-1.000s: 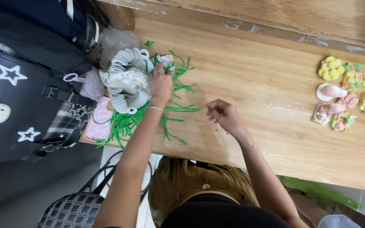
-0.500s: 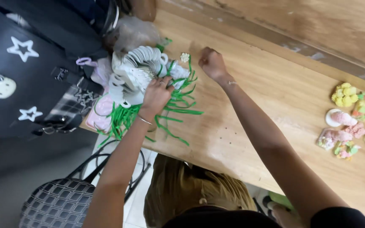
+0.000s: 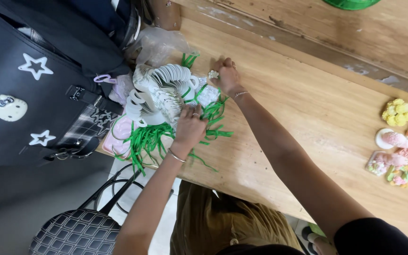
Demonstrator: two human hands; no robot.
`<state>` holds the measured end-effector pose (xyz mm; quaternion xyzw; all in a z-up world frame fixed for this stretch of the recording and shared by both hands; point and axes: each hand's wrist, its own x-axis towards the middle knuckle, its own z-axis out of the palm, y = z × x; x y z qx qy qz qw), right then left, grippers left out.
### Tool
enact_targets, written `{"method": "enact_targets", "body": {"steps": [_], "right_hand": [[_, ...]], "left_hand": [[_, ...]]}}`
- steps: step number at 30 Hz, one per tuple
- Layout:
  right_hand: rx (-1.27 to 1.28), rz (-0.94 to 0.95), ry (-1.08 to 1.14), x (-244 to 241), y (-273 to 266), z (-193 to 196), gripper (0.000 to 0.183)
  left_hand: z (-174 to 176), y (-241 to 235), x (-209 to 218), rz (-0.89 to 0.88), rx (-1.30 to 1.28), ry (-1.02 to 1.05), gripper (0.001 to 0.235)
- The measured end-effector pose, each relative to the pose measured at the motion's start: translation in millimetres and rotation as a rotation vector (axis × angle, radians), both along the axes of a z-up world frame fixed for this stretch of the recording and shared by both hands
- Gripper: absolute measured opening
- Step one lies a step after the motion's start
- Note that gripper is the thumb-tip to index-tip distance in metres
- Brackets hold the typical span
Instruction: Organize and display decorative candles on studio shelves.
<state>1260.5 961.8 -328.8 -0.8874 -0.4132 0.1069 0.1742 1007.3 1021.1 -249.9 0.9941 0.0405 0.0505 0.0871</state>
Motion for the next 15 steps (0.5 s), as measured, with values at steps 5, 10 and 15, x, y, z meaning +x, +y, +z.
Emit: {"method": "enact_targets", "body": {"steps": [5, 10, 15], "right_hand": [[0.1, -0.076, 0.028, -7.4, -23.1, -1.0, 0.05], [0.276, -0.293, 0.191, -30.5, -57.8, 22.4, 0.034], [0.668, -0.453, 0.57, -73.9, -107.4, 62.5, 0.025]], "left_hand": [[12.3, -9.8, 2.2, 0.053, -0.059, 0.033, 0.03], [51.3, -16.9, -6.7, 0.12, -0.237, 0.045, 0.044], [83.3, -23.2, -19.7, 0.226, -0.63, -0.131, 0.066]]}}
